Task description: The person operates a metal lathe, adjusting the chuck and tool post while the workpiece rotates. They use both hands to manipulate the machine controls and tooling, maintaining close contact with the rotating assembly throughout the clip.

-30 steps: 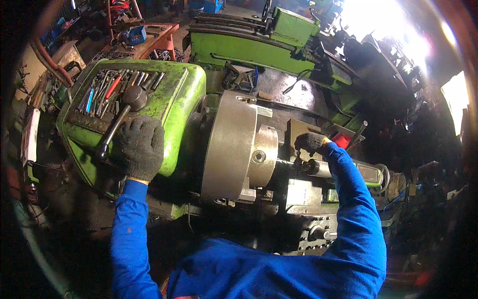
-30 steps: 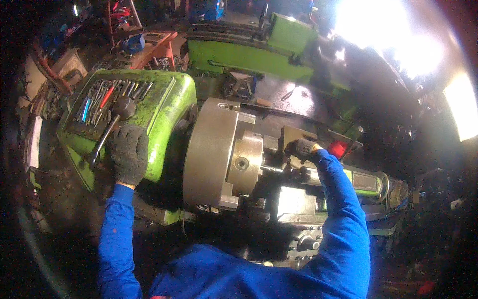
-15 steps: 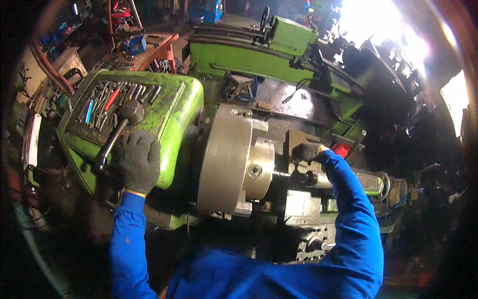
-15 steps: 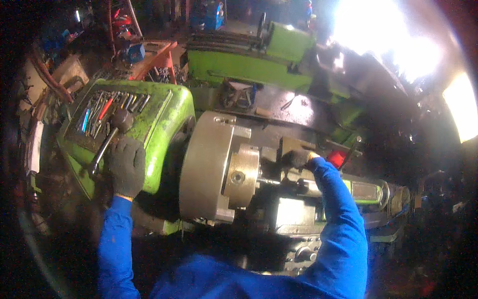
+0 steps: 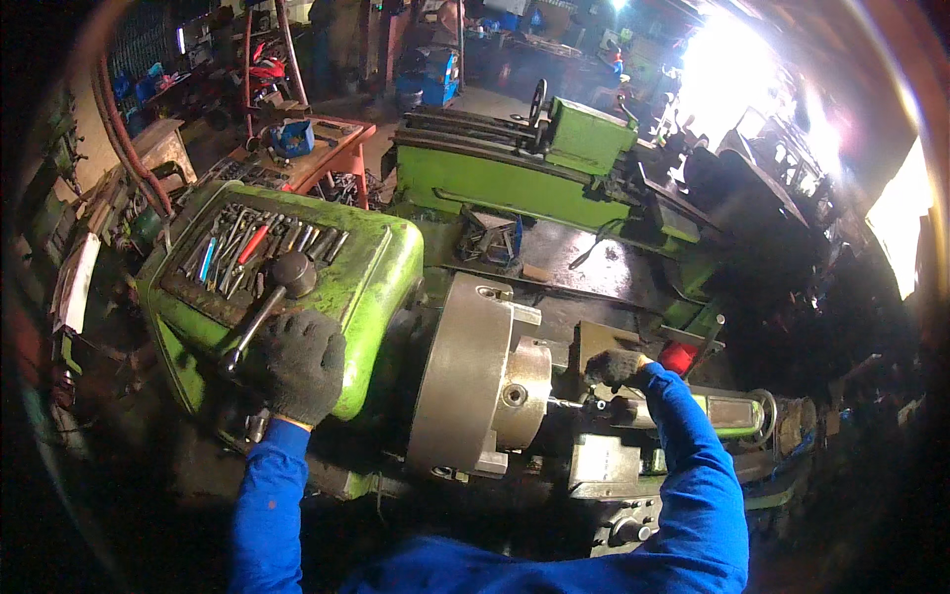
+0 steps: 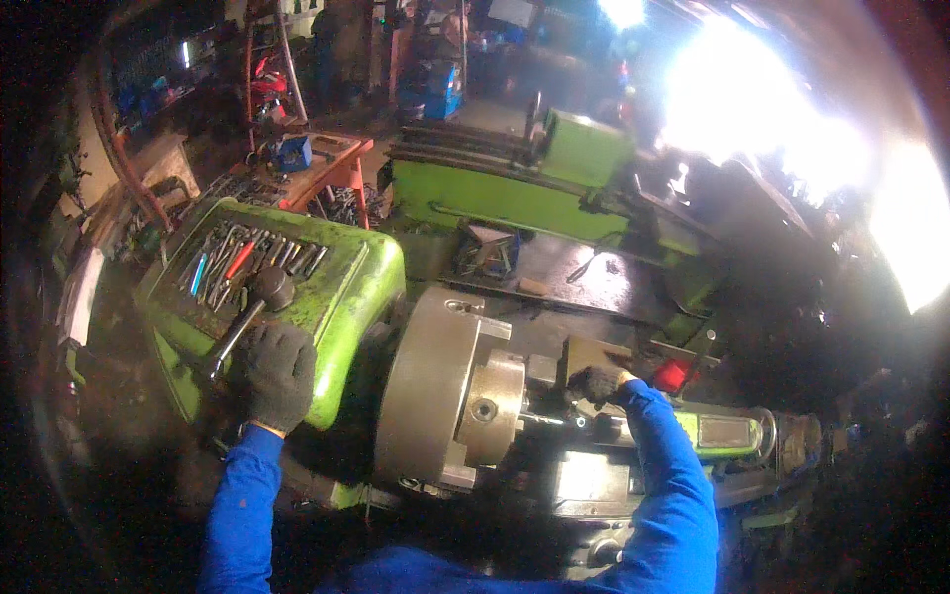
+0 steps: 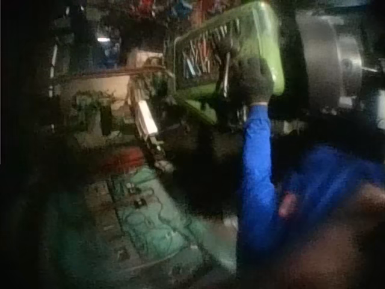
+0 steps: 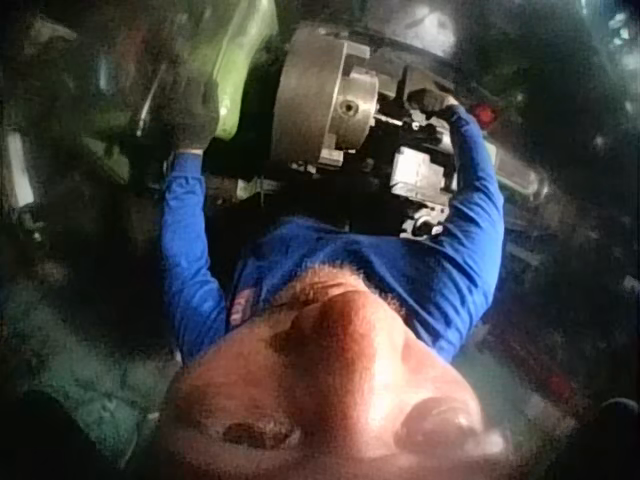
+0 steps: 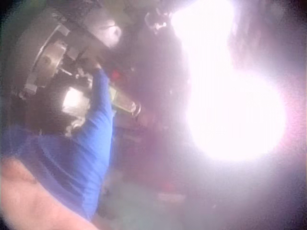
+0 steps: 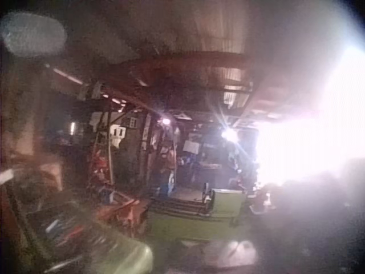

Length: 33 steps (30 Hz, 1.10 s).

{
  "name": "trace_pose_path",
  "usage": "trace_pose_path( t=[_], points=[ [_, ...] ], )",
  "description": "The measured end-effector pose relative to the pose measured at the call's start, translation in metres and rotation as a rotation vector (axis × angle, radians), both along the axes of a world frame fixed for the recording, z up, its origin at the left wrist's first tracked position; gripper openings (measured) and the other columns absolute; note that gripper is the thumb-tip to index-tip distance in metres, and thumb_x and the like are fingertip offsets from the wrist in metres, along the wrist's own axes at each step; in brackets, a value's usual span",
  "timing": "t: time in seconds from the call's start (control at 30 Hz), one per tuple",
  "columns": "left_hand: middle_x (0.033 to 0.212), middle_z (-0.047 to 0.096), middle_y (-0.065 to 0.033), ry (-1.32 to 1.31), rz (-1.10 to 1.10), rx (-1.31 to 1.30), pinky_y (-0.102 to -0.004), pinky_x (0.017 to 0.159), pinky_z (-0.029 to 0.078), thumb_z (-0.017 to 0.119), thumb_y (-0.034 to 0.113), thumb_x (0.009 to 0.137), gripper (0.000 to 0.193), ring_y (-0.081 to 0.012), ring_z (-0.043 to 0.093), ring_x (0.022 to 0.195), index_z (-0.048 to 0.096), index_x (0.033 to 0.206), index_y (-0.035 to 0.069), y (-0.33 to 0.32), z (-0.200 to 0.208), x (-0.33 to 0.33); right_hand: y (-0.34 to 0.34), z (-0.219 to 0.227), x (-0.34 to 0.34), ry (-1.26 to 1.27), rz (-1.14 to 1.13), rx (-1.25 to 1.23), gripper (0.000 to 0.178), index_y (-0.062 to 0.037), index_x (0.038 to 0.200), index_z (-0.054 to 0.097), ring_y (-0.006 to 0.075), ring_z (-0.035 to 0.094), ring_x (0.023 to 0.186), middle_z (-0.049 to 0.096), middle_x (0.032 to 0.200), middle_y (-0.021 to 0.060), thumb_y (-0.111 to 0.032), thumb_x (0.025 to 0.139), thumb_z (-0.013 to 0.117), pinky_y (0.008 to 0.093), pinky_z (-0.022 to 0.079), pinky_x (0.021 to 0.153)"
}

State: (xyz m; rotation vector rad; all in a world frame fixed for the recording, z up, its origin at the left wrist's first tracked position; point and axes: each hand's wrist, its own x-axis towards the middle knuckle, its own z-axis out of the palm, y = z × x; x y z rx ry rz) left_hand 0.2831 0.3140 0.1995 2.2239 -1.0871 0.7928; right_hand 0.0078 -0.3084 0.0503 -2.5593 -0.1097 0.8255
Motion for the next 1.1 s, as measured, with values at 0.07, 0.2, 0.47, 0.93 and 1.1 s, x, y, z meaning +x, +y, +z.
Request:
trace_pose_path(
  t=[0.07,0.2,0.47,0.93,1.1],
  points=[
    [0.106,0.066,-0.0159,-0.001,0.008,-0.012,-0.0578,0.095,0.048,0.067,0.019,0.102,0.01,-0.0432,0.061,0.106,0.068,0.102,0.009,0.0,0.001,-0.001,-0.006,-0.003,0.003,-0.112,0.128,-0.031,0.062,-0.0061,0.146,0.072,0.0261,0.074,0.126,0.076,0.142,0.0134,-0.011,0.084,0.08,0.0432,0.063,0.102],
    [0.107,0.068,-0.0157,-0.022,0.048,0.032,-0.0585,0.096,0.049,0.066,0.02,0.103,0.011,-0.0437,0.062,0.108,0.069,0.102,0.009,0.006,0.0,-0.001,0.026,0.019,0.025,0.098,-0.165,0.132,0.053,-0.0043,0.142,0.073,0.0304,0.076,0.119,0.078,0.135,0.0154,-0.016,0.091,0.077,0.041,0.061,0.103],
    [0.108,0.066,-0.016,-0.025,0.023,-0.002,-0.0576,0.096,0.048,0.067,0.019,0.103,0.011,-0.0432,0.061,0.107,0.068,0.104,0.008,0.003,0.001,-0.002,0.022,0.015,0.037,0.15,-0.119,0.117,0.043,-0.0079,0.133,0.078,0.0339,0.077,0.117,0.08,0.13,0.0165,-0.024,0.093,0.073,0.0441,0.062,0.1],
    [0.108,0.068,-0.0159,-0.015,0.042,0.023,-0.0585,0.099,0.048,0.069,0.021,0.102,0.012,-0.0435,0.062,0.108,0.07,0.104,0.008,0.006,0.001,-0.001,0.138,0.096,0.045,-0.041,-0.264,-0.627,0.036,-0.0141,0.116,0.086,0.04,0.078,0.114,0.082,0.123,0.0183,-0.037,0.097,0.067,0.0495,0.062,0.094],
    [0.107,0.067,-0.0169,0.026,0.045,0.043,-0.0582,0.096,0.047,0.066,0.02,0.104,0.013,-0.0436,0.061,0.107,0.07,0.103,0.008,0.002,-0.003,0.0,0.134,0.082,0.039,-0.087,-0.354,-0.736,0.037,-0.0158,0.112,0.087,0.0409,0.079,0.113,0.082,0.122,0.0177,-0.042,0.096,0.067,0.0496,0.062,0.096]
  ],
)
